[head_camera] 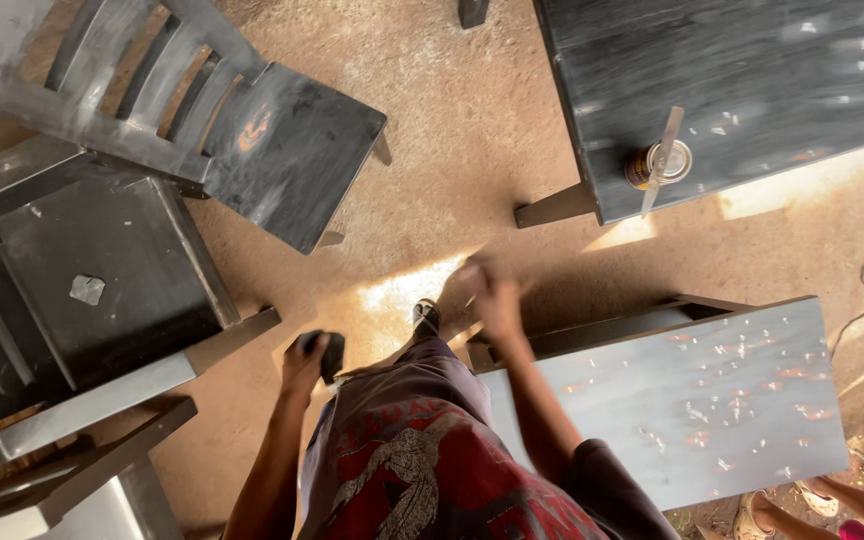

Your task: The person sands the surfaces and edges of black wooden chairs and tables using pieces of sandpaper by hand.

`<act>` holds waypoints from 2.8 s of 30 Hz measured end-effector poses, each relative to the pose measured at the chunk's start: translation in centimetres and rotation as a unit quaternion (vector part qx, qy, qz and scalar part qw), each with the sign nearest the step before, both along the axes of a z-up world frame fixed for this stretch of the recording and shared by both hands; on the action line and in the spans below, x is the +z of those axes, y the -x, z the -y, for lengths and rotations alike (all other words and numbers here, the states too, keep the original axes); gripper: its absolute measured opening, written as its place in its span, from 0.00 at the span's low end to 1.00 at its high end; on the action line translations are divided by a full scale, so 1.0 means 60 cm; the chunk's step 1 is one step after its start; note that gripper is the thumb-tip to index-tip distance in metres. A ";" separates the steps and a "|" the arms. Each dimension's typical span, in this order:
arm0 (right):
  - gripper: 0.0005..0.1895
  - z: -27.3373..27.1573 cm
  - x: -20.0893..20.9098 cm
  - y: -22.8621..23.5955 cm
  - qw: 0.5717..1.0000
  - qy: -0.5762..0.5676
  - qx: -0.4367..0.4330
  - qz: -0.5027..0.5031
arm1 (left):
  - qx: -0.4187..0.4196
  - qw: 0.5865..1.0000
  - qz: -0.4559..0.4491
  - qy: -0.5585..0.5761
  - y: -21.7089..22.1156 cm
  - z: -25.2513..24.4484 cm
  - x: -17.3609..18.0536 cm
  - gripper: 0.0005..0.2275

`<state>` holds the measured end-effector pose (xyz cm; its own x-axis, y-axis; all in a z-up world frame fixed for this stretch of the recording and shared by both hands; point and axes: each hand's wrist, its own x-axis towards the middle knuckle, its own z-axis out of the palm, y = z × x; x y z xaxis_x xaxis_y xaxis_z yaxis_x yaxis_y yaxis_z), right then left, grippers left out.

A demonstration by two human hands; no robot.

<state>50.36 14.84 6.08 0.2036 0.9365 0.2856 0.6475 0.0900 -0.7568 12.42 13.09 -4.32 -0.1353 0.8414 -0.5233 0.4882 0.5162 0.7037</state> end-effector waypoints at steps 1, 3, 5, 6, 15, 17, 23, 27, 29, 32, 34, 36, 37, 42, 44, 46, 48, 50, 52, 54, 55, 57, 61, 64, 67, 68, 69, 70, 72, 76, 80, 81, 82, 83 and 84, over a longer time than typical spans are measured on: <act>0.23 0.010 -0.006 0.054 0.889 0.371 -0.003 -0.269 | 0.002 1.000 0.011 -0.018 -0.037 -0.022 0.007 0.20; 0.30 0.025 -0.009 0.147 0.938 0.259 0.158 -0.170 | 0.011 0.997 0.037 -0.070 -0.116 -0.059 0.034 0.20; 0.40 0.033 -0.003 0.194 0.927 0.236 0.169 -0.238 | 0.019 0.993 0.058 -0.101 -0.168 -0.079 0.075 0.20; 0.40 0.031 0.000 0.200 0.927 0.237 0.170 -0.234 | 0.058 0.982 0.138 -0.117 -0.187 -0.086 0.094 0.19; 0.15 -0.031 -0.007 0.211 0.878 0.277 0.214 -0.328 | 0.134 0.930 0.313 -0.140 -0.131 -0.047 0.194 0.20; 0.13 -0.029 -0.002 0.255 0.852 0.279 0.259 -0.359 | 0.217 0.874 0.416 -0.127 -0.095 -0.009 0.201 0.20; 0.15 -0.027 -0.006 0.396 0.912 0.251 0.303 -0.110 | 0.324 0.827 0.421 -0.183 0.093 0.029 0.186 0.23; 0.16 -0.027 -0.040 0.499 0.892 0.281 0.325 -0.141 | 0.446 0.770 0.373 -0.263 0.288 0.052 0.078 0.24; 0.16 -0.026 -0.053 0.549 0.893 0.302 0.320 -0.097 | 0.550 0.732 0.300 -0.270 0.394 0.096 -0.015 0.22; 0.17 -0.029 -0.070 0.612 0.890 0.366 0.268 -0.033 | 0.691 0.650 0.239 -0.206 0.548 0.158 -0.124 0.22; 0.18 -0.039 -0.072 0.653 0.899 0.358 0.254 0.010 | 0.719 0.656 0.157 -0.171 0.615 0.196 -0.161 0.22; 0.18 -0.051 -0.070 0.692 0.896 0.371 0.245 0.024 | 0.741 0.607 0.226 -0.175 0.674 0.197 -0.188 0.22; 0.18 -0.053 -0.069 0.710 0.891 0.384 0.240 0.031 | 0.761 0.554 0.285 -0.182 0.693 0.189 -0.202 0.21; 0.18 -0.072 -0.091 0.795 0.857 0.416 0.296 0.068 | 0.761 0.617 0.084 -0.179 0.770 0.110 -0.294 0.24; 0.17 -0.090 -0.128 0.831 0.840 0.427 0.325 0.081 | 0.782 0.588 0.054 -0.198 0.794 0.065 -0.341 0.25; 0.16 -0.107 -0.170 0.860 0.823 0.400 0.388 0.109 | 0.801 0.560 0.055 -0.204 0.783 0.018 -0.378 0.27; 0.16 -0.142 -0.227 0.909 0.807 0.401 0.415 0.122 | 0.824 0.545 0.071 -0.134 0.739 -0.020 -0.392 0.30; 0.16 -0.180 -0.287 0.978 0.789 0.402 0.446 0.131 | 0.820 0.560 0.093 -0.072 0.659 -0.036 -0.378 0.35; 0.18 -0.220 -0.340 1.051 0.768 0.427 0.467 0.098 | 0.821 0.541 0.171 -0.067 0.558 -0.030 -0.326 0.29; 0.17 -0.252 -0.363 1.083 0.768 0.404 0.490 0.083 | 0.813 0.537 0.158 -0.159 0.519 -0.038 -0.292 0.28; 0.16 -0.263 -0.379 1.097 0.776 0.380 0.500 0.062 | 0.818 0.530 0.152 -0.162 0.548 -0.038 -0.303 0.28; 0.16 -0.275 -0.388 1.061 0.771 0.360 0.512 0.119 | 0.830 0.516 0.116 -0.177 0.622 -0.037 -0.328 0.28; 0.17 -0.294 -0.409 0.957 0.750 0.356 0.524 0.188 | 0.802 0.550 0.061 -0.226 0.999 0.019 -0.411 0.28; 0.17 -0.313 -0.412 0.889 0.741 0.435 0.468 0.205 | 0.800 0.548 -0.008 -0.244 1.010 0.017 -0.390 0.25; 0.17 -0.337 -0.415 0.885 0.756 0.382 0.481 0.225 | 0.758 0.584 -0.091 -0.277 0.805 -0.005 -0.324 0.26; 0.17 -0.335 -0.407 0.883 0.759 0.422 0.452 0.204 | 0.759 0.588 -0.035 -0.279 0.753 -0.007 -0.300 0.24; 0.18 -0.333 -0.407 0.889 0.760 0.460 0.420 0.184 | 0.756 0.591 0.021 -0.281 0.739 -0.009 -0.293 0.23; 0.18 -0.330 -0.405 0.891 0.758 0.462 0.420 0.190 | 0.765 0.592 -0.016 -0.255 0.754 -0.013 -0.301 0.23; 0.19 -0.328 -0.412 0.899 0.752 0.455 0.426 0.214 | 0.791 0.598 0.014 -0.132 0.860 -0.003 -0.350 0.25; 0.19 -0.309 -0.414 0.891 0.732 0.454 0.444 0.245 | 0.761 0.564 -0.088 -0.309 1.123 0.025 -0.414 0.17; 0.18 -0.287 -0.402 0.860 0.706 0.495 0.458 0.214 | 0.807 0.571 -0.013 -0.149 0.997 0.013 -0.397 0.25; 0.18 -0.287 -0.401 0.864 0.702 0.488 0.466 0.226 | 0.794 0.583 -0.003 -0.171 0.908 0.009 -0.375 0.26; 0.18 -0.285 -0.400 0.869 0.703 0.489 0.466 0.223 | 0.725 0.573 -0.189 -0.331 0.849 -0.003 -0.359 0.22; 0.18 -0.288 -0.402 0.875 0.701 0.470 0.479 0.239 | 0.724 0.575 -0.190 -0.331 0.855 -0.003 -0.366 0.22; 0.17 -0.295 -0.396 0.880 0.701 0.450 0.489 0.258 | 0.770 0.590 -0.089 -0.226 0.863 -0.006 -0.372 0.22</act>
